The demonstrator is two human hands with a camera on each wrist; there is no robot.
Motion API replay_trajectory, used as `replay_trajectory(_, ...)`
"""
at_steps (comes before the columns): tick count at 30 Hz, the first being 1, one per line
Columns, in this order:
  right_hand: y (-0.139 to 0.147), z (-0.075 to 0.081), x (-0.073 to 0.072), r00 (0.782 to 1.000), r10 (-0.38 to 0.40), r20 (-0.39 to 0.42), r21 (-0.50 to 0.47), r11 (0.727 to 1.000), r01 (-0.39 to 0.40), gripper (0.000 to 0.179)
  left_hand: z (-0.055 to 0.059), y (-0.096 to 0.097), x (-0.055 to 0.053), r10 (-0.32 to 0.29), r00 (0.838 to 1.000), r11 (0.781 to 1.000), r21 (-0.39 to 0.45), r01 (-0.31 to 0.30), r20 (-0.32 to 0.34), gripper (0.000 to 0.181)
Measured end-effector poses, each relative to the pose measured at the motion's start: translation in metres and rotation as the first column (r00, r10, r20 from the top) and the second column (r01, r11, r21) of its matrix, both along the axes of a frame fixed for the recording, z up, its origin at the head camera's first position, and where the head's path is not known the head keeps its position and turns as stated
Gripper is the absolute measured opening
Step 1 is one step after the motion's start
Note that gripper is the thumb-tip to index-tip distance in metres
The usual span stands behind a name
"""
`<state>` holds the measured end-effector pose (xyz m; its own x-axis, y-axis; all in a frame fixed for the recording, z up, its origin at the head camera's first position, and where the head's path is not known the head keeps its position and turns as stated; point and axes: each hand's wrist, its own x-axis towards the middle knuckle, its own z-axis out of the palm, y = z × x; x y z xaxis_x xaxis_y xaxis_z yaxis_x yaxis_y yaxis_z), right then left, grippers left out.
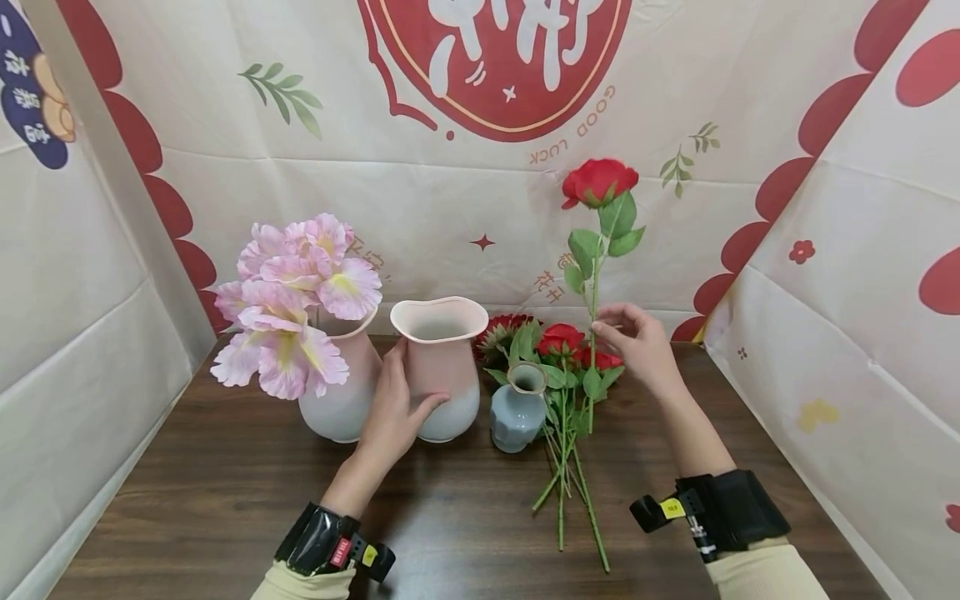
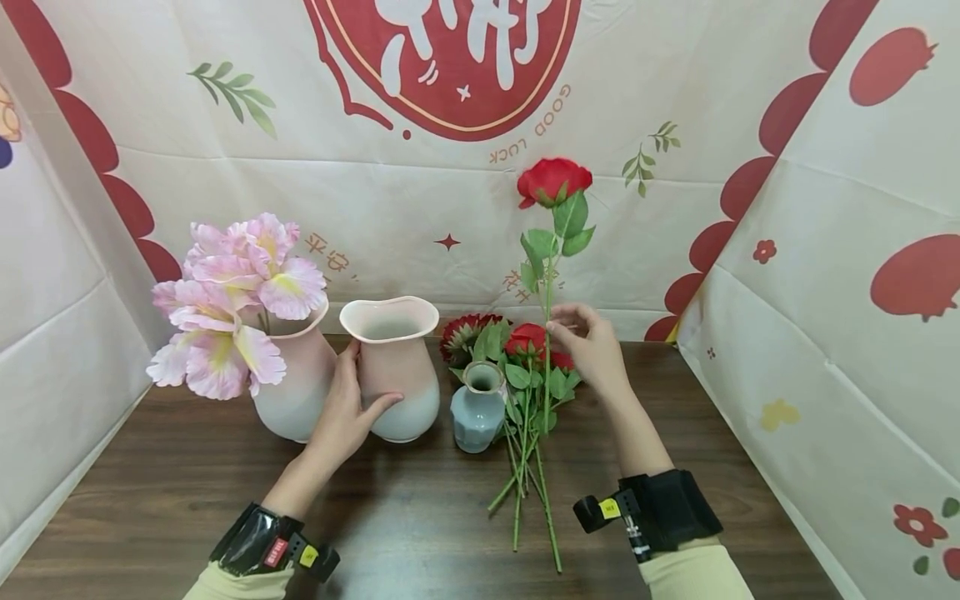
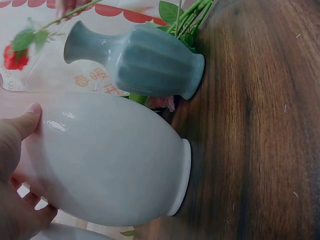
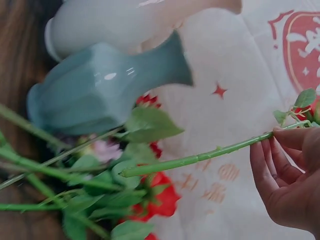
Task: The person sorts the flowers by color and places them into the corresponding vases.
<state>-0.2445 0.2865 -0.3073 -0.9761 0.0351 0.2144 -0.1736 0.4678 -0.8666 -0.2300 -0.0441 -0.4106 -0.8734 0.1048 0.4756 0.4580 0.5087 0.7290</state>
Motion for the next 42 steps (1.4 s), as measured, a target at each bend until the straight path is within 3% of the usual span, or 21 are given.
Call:
replay_trajectory(4, -0.015, 0.018, -0.005, 1.000, -0.004, -0.020, -0.067, 0.998, 0.003, 0.031, 0.000, -0.001, 0.000, 0.000, 1.000, 1.000, 0.001, 0.000, -0.004, 0.096)
replay_trajectory(10, -0.038, 0.041, -0.012, 0.996, 0.017, -0.090, -0.090, 0.996, -0.025, 0.032, 0.000, -0.001, 0.000, 0.002, 1.000, 1.000, 0.001, -0.002, 0.006, 0.096)
replay_trajectory(20, -0.079, 0.075, -0.022, 0.970, 0.070, -0.234, -0.160, 0.981, -0.109, 0.015, -0.002, -0.002, 0.000, 0.003, 1.000, 1.000, 0.003, -0.003, 0.001, 0.096)
replay_trajectory(31, -0.122, 0.095, -0.027, 0.901, 0.102, -0.422, -0.121, 0.978, -0.167, 0.021, -0.004, -0.002, -0.002, 0.002, 1.000, 1.000, -0.005, -0.002, -0.010, 0.095)
replay_trajectory(42, -0.144, 0.107, -0.028, 0.833, 0.127, -0.538, -0.103, 0.971, -0.214, 0.021, -0.005, -0.002, -0.003, 0.001, 1.000, 1.000, -0.001, -0.001, -0.012, 0.095)
